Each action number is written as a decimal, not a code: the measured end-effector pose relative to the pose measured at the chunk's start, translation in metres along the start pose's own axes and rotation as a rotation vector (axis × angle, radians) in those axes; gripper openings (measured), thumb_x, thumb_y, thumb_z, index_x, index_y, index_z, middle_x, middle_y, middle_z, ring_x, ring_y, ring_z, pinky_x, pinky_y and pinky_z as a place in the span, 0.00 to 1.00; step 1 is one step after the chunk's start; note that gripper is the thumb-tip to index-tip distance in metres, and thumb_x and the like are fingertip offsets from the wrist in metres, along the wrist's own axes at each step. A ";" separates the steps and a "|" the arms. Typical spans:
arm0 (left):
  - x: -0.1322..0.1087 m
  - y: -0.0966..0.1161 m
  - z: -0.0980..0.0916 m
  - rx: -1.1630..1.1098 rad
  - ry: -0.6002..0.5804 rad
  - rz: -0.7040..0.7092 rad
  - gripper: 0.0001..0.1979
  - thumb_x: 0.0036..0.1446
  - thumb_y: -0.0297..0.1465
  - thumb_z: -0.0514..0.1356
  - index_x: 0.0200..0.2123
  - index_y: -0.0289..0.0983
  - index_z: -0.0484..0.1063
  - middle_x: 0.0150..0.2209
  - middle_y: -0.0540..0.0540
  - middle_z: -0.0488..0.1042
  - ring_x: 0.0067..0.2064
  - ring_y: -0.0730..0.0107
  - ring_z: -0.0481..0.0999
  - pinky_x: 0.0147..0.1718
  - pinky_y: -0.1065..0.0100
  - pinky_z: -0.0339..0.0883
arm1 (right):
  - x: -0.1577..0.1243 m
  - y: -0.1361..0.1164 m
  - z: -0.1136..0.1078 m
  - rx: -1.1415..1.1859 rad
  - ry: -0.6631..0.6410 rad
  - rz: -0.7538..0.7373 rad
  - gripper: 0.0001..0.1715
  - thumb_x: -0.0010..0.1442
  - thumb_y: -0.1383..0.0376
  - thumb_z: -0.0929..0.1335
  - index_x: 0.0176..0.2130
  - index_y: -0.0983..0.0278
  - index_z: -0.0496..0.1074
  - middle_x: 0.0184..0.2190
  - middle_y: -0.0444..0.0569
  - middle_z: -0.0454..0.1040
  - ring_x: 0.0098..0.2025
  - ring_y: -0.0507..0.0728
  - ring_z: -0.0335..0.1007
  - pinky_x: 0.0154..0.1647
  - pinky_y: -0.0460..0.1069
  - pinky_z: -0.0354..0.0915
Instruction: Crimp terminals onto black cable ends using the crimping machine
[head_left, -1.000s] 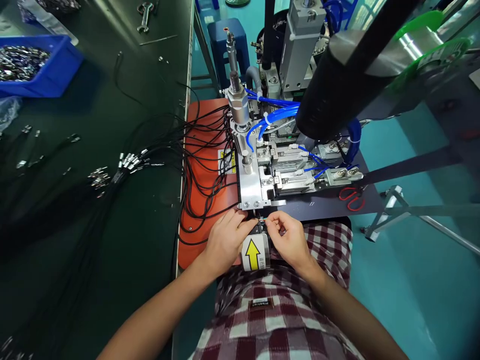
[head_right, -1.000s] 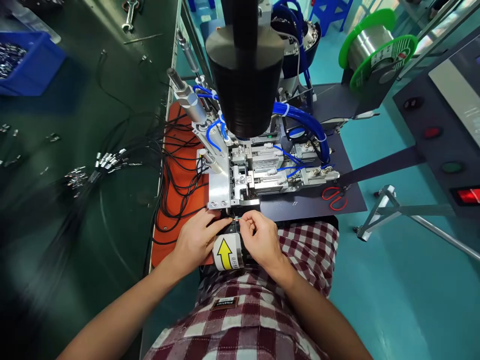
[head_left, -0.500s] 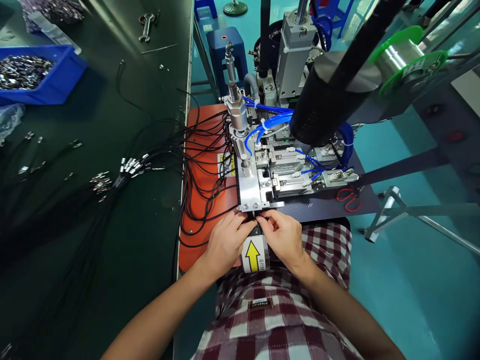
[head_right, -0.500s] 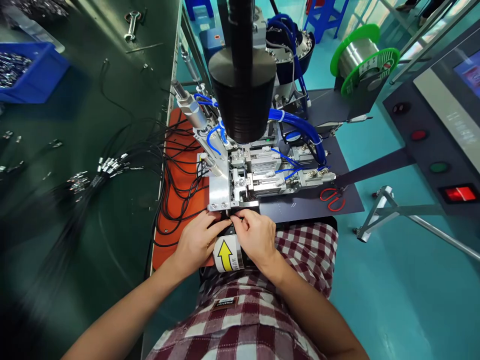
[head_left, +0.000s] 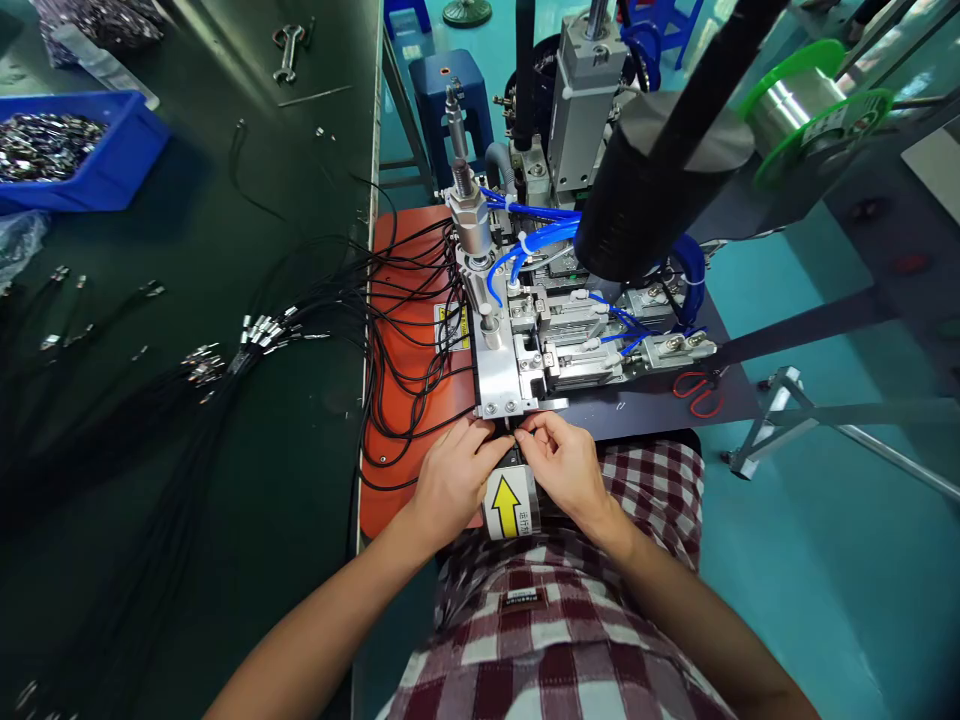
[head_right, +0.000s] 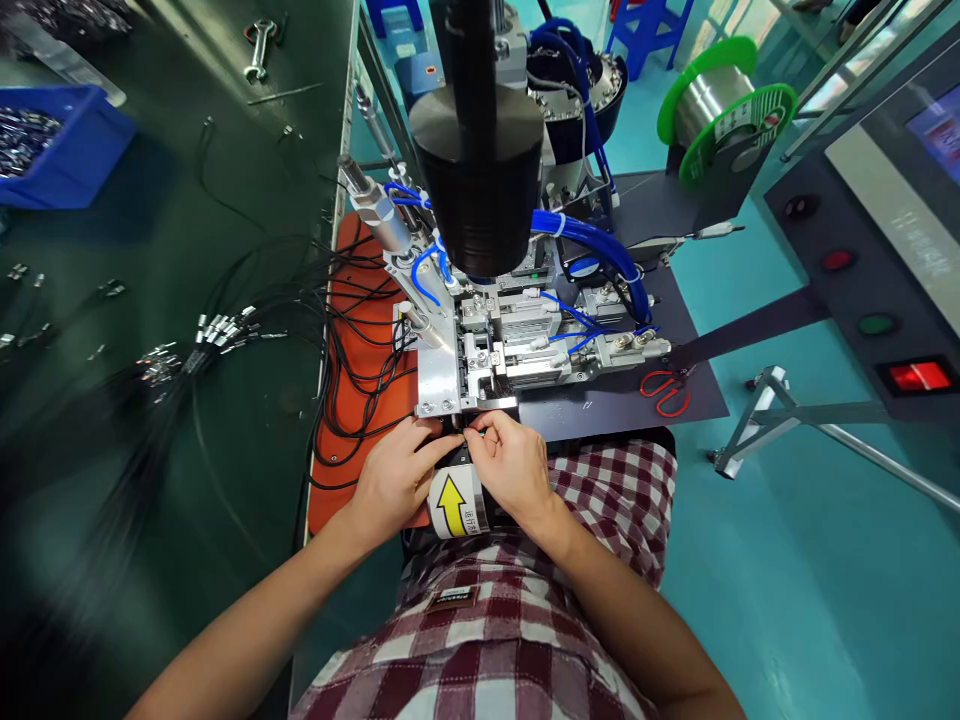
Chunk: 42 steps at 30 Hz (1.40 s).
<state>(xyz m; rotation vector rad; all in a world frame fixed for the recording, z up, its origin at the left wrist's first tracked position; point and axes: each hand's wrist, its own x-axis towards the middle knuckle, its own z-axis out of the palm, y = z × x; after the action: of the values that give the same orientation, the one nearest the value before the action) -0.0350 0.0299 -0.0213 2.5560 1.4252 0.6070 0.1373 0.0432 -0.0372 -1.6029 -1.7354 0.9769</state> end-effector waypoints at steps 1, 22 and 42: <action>0.000 0.000 0.000 0.002 0.001 0.002 0.15 0.59 0.22 0.51 0.44 0.36 0.74 0.38 0.41 0.72 0.39 0.62 0.69 0.35 0.64 0.68 | 0.000 -0.001 0.000 0.009 -0.002 0.004 0.08 0.60 0.62 0.66 0.31 0.62 0.70 0.16 0.38 0.63 0.20 0.50 0.58 0.22 0.45 0.53; 0.000 -0.001 -0.001 -0.025 -0.012 0.005 0.16 0.58 0.20 0.51 0.44 0.34 0.74 0.37 0.41 0.72 0.39 0.62 0.69 0.35 0.64 0.67 | 0.000 -0.008 0.004 -0.037 0.038 0.023 0.07 0.60 0.63 0.66 0.31 0.62 0.69 0.16 0.38 0.62 0.19 0.50 0.58 0.24 0.46 0.53; -0.001 -0.001 -0.001 -0.027 -0.049 -0.015 0.15 0.60 0.22 0.51 0.45 0.34 0.74 0.38 0.40 0.72 0.41 0.61 0.69 0.37 0.63 0.69 | -0.004 0.002 0.004 0.087 0.070 0.008 0.09 0.59 0.60 0.68 0.35 0.64 0.74 0.17 0.39 0.61 0.20 0.49 0.57 0.24 0.46 0.55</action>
<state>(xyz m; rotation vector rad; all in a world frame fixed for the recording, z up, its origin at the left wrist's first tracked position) -0.0370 0.0296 -0.0210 2.5186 1.4094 0.5531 0.1357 0.0386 -0.0414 -1.5712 -1.6194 0.9749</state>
